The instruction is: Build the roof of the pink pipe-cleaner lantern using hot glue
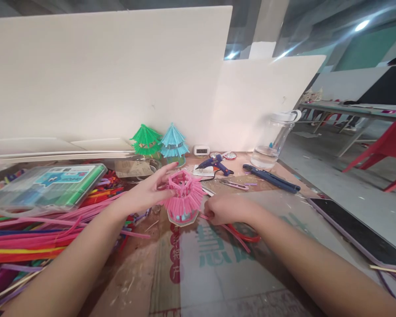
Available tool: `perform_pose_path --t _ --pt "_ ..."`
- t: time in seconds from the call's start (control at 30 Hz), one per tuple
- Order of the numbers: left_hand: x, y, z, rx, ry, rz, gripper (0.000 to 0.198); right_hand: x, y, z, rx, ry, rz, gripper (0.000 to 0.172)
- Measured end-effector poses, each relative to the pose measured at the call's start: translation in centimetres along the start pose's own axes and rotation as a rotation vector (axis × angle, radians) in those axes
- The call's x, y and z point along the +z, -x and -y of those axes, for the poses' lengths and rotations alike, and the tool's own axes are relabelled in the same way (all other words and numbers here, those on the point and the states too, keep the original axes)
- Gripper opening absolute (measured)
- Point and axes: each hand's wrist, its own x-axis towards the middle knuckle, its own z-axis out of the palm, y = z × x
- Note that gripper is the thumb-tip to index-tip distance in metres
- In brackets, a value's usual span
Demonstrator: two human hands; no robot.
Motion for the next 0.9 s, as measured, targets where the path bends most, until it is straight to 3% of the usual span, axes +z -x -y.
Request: perform_pose_path --t 0.1,0.3,0.43,0.53,0.63,0.9 --pt "0.1 0.0 0.0 0.006 0.027 0.011 0.081 -1.3 0.4 -0.3 0.047 0.046 -0.077 0.033" --pt "0.0 0.0 0.4 0.042 -0.024 -0.011 0.08 -6.1 1.8 -2.0 0.216 0.125 -0.33 0.016" --pt "-1.1 0.4 0.2 0.083 -0.113 -0.016 0.079 -8.0 2.1 -0.7 0.165 -0.014 -0.484 0.007" --pt "-1.6 1.2 -1.2 0.129 -0.295 -0.27 0.063 -7.8 2.1 1.2 0.027 -0.125 -0.572 0.008" --pt "-1.0 2.0 -3.1 0.238 -0.487 -0.503 0.036 -6.9 2.0 2.7 -0.092 -0.144 -0.615 0.008" --pt "2.3 2.3 -4.1 0.627 -0.852 -0.542 0.017 -5.7 1.6 4.4 -0.172 -0.218 -0.577 0.009"
